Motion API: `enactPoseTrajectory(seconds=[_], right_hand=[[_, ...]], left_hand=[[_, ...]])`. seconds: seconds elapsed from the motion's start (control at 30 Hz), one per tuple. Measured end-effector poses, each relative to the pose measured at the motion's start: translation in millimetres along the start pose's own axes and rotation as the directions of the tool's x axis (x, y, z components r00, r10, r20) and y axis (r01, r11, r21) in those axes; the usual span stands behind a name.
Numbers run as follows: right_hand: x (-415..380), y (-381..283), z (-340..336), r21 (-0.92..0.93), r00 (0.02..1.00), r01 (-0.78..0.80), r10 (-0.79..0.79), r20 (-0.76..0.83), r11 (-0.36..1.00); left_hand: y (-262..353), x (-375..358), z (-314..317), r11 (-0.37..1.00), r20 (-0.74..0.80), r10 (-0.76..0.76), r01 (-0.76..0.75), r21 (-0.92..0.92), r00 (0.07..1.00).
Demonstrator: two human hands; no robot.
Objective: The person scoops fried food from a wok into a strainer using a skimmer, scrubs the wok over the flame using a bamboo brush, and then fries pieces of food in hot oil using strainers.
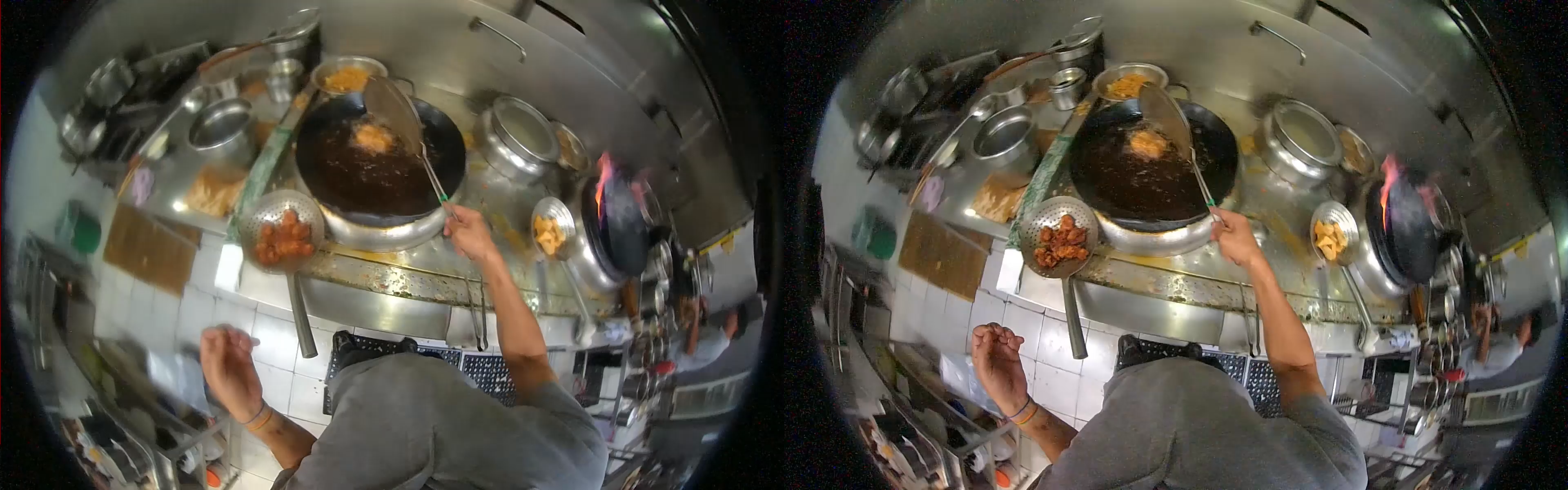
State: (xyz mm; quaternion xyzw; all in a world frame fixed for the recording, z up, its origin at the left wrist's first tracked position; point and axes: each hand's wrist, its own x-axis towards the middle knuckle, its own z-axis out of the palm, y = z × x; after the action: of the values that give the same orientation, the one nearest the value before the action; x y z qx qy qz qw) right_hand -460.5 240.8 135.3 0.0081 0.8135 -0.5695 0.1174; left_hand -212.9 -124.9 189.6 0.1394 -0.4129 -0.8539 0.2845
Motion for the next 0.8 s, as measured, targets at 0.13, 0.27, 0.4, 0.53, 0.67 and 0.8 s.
enactPoseTrajectory(seconds=[0.13, 0.27, 0.4, 0.53, 0.67, 0.8], right_hand=[[-10.7, -10.9, -8.3, 0.237, 0.989, -0.124, 0.101, 0.109, 0.963], [-9.9, -20.1, -4.3, 0.328, 0.973, -0.194, 0.139, 0.184, 0.924], [-19.4, -13.2, 12.6, 0.52, 0.934, -0.333, 0.201, 0.294, 0.786], [-37.7, -7.6, 17.4, 0.662, 0.877, -0.463, 0.195, 0.439, 0.59], [-35.3, -12.8, 23.8, 0.726, 0.844, -0.526, 0.167, 0.509, 0.444], [-34.3, -17.2, 25.9, 0.754, 0.838, -0.539, 0.144, 0.527, 0.377]], left_hand=[[11.3, -20.1, -18.4, 0.999, -0.135, 0.044, -0.044, 0.007, 0.99], [11.6, -28.8, -38.3, 1.0, -0.227, 0.014, -0.015, -0.001, 0.974], [11.3, -26.4, -38.1, 0.999, -0.21, 0.009, -0.016, -0.035, 0.978], [11.2, -18.1, -18.2, 1.0, -0.179, 0.016, -0.016, -0.001, 0.984], [6.1, -11.2, -10.5, 1.0, -0.123, -0.01, 0.011, 0.001, 0.992], [2.4, -6.0, -10.6, 0.998, -0.079, -0.061, 0.061, -0.01, 0.995]])
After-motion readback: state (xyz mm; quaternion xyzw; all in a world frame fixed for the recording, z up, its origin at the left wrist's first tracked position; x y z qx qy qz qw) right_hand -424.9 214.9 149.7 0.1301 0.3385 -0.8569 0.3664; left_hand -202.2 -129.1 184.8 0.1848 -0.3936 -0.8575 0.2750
